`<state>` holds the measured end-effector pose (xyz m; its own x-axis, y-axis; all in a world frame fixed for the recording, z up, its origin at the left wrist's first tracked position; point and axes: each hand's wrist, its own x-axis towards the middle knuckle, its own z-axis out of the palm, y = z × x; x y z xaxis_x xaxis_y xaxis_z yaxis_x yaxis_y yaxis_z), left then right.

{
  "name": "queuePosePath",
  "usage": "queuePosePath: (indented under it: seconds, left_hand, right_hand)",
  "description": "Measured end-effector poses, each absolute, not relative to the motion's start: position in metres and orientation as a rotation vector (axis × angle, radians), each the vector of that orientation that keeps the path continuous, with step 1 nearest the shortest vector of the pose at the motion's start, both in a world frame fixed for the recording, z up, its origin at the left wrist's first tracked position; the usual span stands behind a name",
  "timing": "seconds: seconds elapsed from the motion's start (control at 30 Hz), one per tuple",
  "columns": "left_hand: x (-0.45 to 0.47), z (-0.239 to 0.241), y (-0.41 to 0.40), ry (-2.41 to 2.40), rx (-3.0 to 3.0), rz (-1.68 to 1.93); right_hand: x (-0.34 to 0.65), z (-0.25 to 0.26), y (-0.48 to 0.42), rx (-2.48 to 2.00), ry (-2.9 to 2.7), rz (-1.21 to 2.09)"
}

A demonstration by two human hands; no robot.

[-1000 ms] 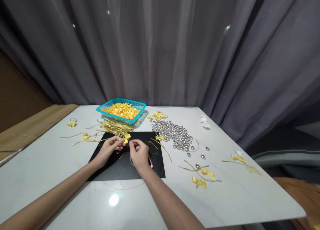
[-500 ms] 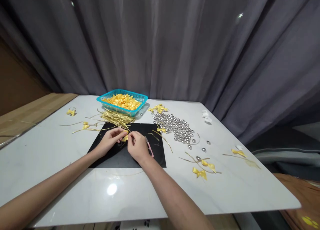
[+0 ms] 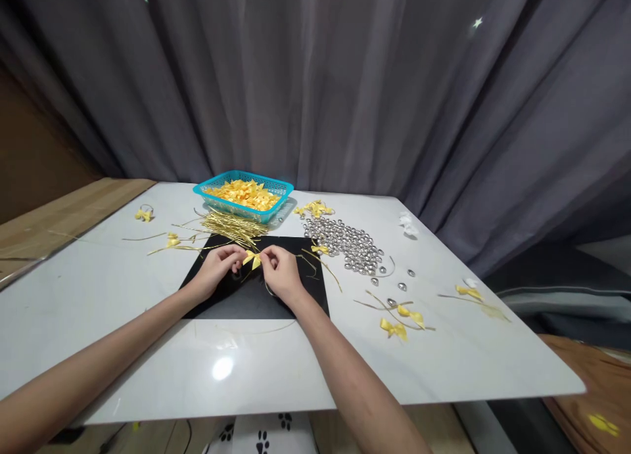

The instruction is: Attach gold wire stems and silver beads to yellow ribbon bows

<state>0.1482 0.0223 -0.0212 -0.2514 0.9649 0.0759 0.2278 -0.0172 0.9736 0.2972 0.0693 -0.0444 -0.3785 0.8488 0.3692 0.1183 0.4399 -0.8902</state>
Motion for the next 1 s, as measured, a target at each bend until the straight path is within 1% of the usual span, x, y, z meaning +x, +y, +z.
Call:
queuePosePath:
  seconds: [0.3, 0.57, 0.8, 1.0]
  left_hand:
    - [0.146, -0.013, 0.015, 1.431, 1.391, 1.174]
    - [0.149, -0.012, 0.013, 1.406, 1.438, 1.217]
    - [0.153, -0.010, 0.013, 1.397, 1.405, 1.292]
    - [0.150, -0.013, 0.015, 1.382, 1.280, 1.303]
  right_hand:
    - [0.312, -0.035, 0.069, -0.734, -1.936, 1.122]
    - [0.311, -0.033, 0.066, -0.696, -1.979, 1.161]
    - [0.312, -0.037, 0.074, -0.748, -1.922, 1.185]
    - [0.311, -0.040, 0.075, -0.735, -1.907, 1.324]
